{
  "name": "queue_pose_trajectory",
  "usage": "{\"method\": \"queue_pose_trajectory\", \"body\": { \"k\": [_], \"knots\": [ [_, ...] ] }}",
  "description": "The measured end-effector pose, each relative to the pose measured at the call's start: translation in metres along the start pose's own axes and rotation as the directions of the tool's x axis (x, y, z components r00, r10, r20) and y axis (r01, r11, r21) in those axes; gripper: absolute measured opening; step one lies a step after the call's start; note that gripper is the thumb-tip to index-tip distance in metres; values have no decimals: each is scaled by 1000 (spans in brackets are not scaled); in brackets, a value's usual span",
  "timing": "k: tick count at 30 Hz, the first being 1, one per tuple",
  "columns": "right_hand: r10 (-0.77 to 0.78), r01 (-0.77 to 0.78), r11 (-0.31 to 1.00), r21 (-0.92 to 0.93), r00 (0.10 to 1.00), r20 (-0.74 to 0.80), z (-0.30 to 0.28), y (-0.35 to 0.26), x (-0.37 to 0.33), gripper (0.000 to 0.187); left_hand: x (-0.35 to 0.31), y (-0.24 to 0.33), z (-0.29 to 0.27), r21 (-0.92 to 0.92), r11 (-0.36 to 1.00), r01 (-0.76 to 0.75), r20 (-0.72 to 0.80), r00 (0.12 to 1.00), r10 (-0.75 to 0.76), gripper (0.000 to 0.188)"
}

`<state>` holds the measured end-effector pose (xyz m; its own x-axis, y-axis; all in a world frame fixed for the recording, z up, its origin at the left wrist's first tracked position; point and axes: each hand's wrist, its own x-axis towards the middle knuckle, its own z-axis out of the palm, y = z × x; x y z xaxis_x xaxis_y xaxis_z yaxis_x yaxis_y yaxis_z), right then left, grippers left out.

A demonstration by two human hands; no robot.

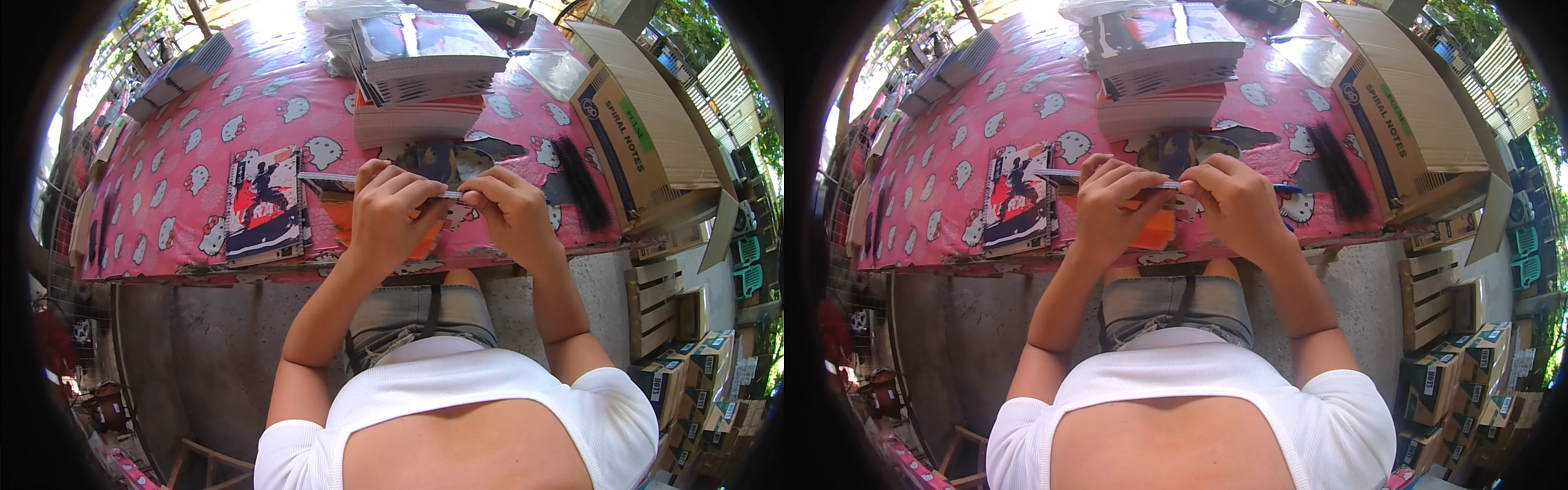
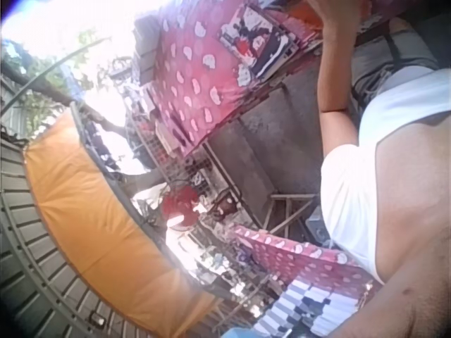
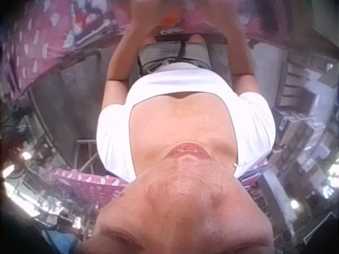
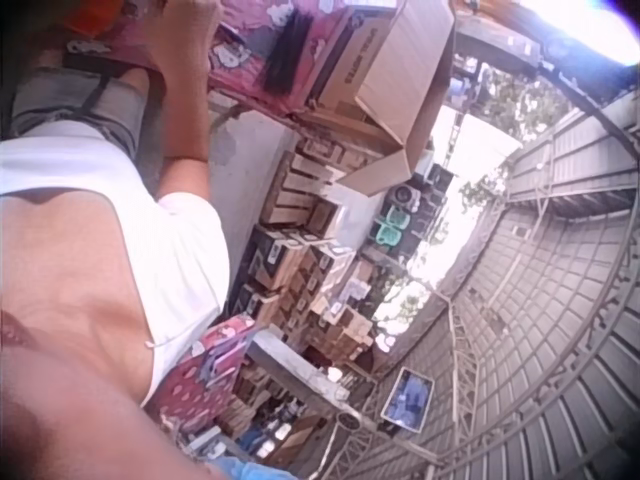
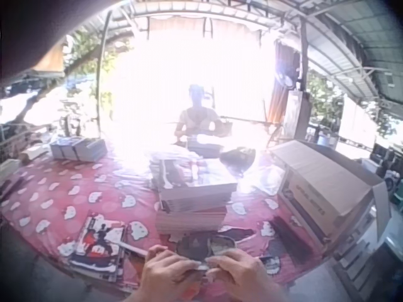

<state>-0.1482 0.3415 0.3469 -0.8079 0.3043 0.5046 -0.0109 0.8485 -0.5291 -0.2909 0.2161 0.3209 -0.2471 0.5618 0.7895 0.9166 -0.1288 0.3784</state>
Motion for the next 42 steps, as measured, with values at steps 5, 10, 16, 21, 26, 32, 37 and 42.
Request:
{"method": "queue_pose_trajectory", "body": {
  "k": [5, 10, 16, 21, 26, 32, 37, 42],
  "knots": [
    [-102, 89, 987, -134, 991, -90, 7, -9, 4, 16, -2, -1, 0, 6, 1000, -3, -16, 1000, 3, 18],
    [70, -75, 997, 11, 969, 237, -18, 61, 38, 36, -5, 7, -7, 25, 996, 80, -19, 997, -80, 22],
    [-22, 203, 862, -464, 930, 366, 33, 136, 26, 37, -1, -1, -15, 199, 973, 118, -3, 993, -120, 30],
    [138, -198, 899, 391, 975, 177, 3, 105, 32, 43, -4, -5, -18, 161, 977, 142, -17, 990, -141, 27],
    [-52, -38, 965, 258, 941, 334, -17, 115, 28, 58, 1, -7, -14, 132, 982, 137, -17, 991, -136, 26],
    [-4, 36, 990, -136, 974, 228, -2, 73, 58, 36, 0, -8, -17, 53, 967, 248, 4, 969, -249, 38],
    [-85, -36, 878, 477, 969, 230, 6, 68, 65, 44, 2, -13, -39, 390, 862, 323, -74, 944, -320, 43],
    [158, -402, 573, 715, 909, 385, 21, 75, 85, 50, -7, -28, -48, 194, 892, 408, -142, 911, -386, 43]
  ]
}}
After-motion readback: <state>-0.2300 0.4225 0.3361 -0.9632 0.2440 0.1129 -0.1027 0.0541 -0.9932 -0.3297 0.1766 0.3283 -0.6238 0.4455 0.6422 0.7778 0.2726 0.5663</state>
